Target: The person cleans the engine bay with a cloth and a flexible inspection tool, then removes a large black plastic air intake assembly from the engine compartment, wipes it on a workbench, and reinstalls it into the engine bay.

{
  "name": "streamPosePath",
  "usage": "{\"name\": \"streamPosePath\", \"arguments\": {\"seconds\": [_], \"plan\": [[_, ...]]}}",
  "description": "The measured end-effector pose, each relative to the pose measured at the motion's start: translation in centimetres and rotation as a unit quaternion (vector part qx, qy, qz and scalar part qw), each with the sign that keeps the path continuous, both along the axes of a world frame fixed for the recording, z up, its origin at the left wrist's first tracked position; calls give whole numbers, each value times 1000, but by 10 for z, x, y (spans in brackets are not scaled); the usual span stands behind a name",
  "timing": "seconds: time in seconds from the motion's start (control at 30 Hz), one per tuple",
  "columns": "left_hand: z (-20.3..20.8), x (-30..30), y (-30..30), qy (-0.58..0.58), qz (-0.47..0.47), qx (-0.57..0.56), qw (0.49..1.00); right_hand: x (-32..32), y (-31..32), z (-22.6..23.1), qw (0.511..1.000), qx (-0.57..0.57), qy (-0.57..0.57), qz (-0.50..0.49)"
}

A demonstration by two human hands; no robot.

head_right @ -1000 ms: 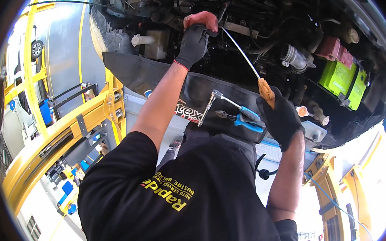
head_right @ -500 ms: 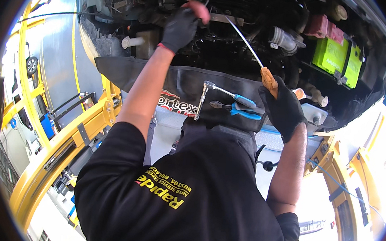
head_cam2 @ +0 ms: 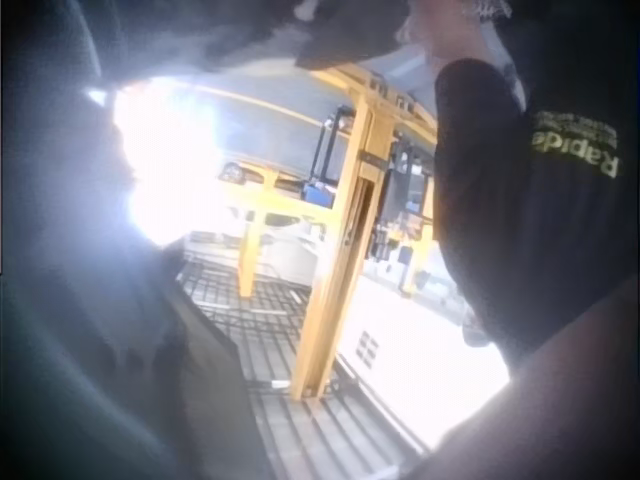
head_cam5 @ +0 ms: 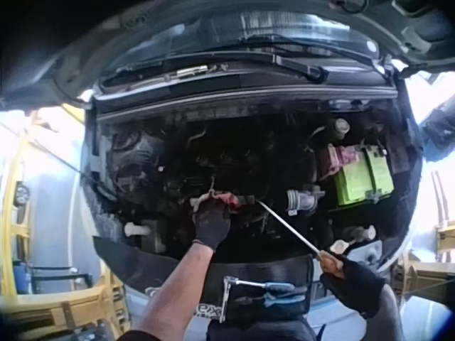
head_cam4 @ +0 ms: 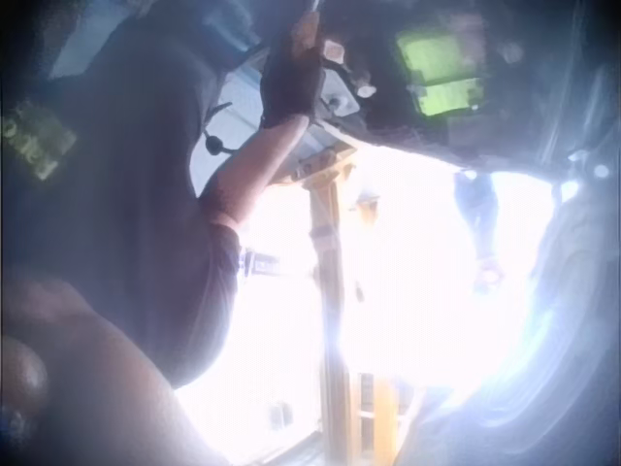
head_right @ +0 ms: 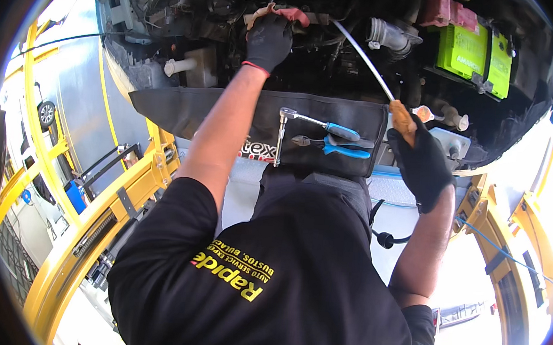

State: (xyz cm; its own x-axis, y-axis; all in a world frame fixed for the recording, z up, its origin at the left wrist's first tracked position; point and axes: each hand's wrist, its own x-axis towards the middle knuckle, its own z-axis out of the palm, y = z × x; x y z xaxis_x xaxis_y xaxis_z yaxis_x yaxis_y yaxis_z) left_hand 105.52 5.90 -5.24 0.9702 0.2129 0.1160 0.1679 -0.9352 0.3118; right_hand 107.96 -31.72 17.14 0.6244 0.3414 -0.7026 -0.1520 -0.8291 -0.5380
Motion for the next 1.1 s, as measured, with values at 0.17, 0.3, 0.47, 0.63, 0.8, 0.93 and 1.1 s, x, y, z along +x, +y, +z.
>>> {"name": "streamPosePath", "arguments": {"seconds": [0.17, 0.3, 0.47, 0.63, 0.8, 0.93, 1.1], "plan": [[-29, 25, -31, -43, -36, 76, 996, 0, 12, -6, 999, -10, -10, 44], [-2, -10, 15, -54, -32, -13, 998, -6, 0, -10, 999, 11, -13, 47], [-23, -13, -29, -10, -8, 77, 997, -20, -9, -27, 995, 53, -28, 77], [-27, -14, -1, -5, -115, 25, 993, -19, 2, -7, 995, -19, 5, 102], [-15, -32, -43, -121, -35, 4, 992, -34, -34, -9, 997, -10, -13, 81], [-73, -54, -95, 112, -13, -35, 993, -43, -62, -19, 997, -11, -14, 78], [-83, -22, -84, 335, -110, 65, 934, -42, -75, -25, 998, 9, -13, 60]]}}
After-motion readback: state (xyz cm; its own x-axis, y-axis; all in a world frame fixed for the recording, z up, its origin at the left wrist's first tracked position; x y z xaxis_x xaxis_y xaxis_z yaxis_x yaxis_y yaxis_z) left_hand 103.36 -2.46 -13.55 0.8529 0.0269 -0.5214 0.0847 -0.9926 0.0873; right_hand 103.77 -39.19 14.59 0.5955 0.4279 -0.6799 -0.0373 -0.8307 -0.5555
